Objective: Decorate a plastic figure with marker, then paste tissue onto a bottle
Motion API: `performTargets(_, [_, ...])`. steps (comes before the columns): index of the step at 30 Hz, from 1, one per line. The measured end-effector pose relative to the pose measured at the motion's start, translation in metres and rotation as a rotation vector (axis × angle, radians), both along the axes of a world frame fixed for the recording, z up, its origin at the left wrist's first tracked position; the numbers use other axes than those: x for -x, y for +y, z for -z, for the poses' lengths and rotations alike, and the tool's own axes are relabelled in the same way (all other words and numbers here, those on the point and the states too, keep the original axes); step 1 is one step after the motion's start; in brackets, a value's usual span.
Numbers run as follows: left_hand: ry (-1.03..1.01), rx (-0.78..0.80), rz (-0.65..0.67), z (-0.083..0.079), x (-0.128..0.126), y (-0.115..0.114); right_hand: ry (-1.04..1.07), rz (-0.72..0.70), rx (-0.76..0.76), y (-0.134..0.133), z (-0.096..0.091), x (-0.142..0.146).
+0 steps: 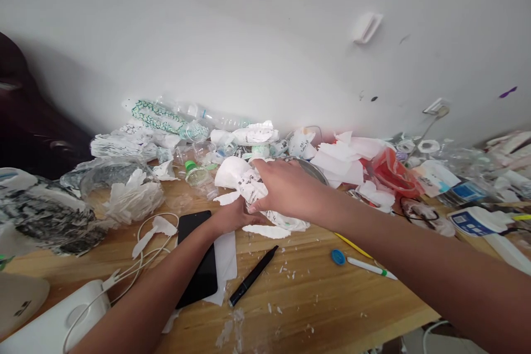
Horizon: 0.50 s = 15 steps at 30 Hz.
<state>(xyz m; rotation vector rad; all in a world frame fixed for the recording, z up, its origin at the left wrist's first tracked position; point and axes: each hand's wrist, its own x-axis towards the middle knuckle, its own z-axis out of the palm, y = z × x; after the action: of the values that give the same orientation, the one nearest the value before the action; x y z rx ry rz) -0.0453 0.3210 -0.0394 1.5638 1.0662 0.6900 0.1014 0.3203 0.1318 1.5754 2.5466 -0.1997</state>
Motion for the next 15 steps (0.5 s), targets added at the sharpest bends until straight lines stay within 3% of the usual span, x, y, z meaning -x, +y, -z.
performTargets(4, [0.009,0.01,0.018,0.001,0.0,0.001,0.079,0.043,0.002,-0.005,-0.005,-0.001])
performTargets(8, [0.016,-0.006,0.021,0.003,-0.003,0.002,0.299,0.128,-0.118,-0.021,-0.027,-0.011])
performTargets(12, [0.071,-0.038,0.025,0.002,0.0,0.004,0.551,0.158,-0.348,-0.052,-0.047,-0.035])
performTargets(15, [0.123,-0.085,0.051,-0.002,0.006,0.008,0.684,0.19,-0.389,-0.085,-0.04,-0.058])
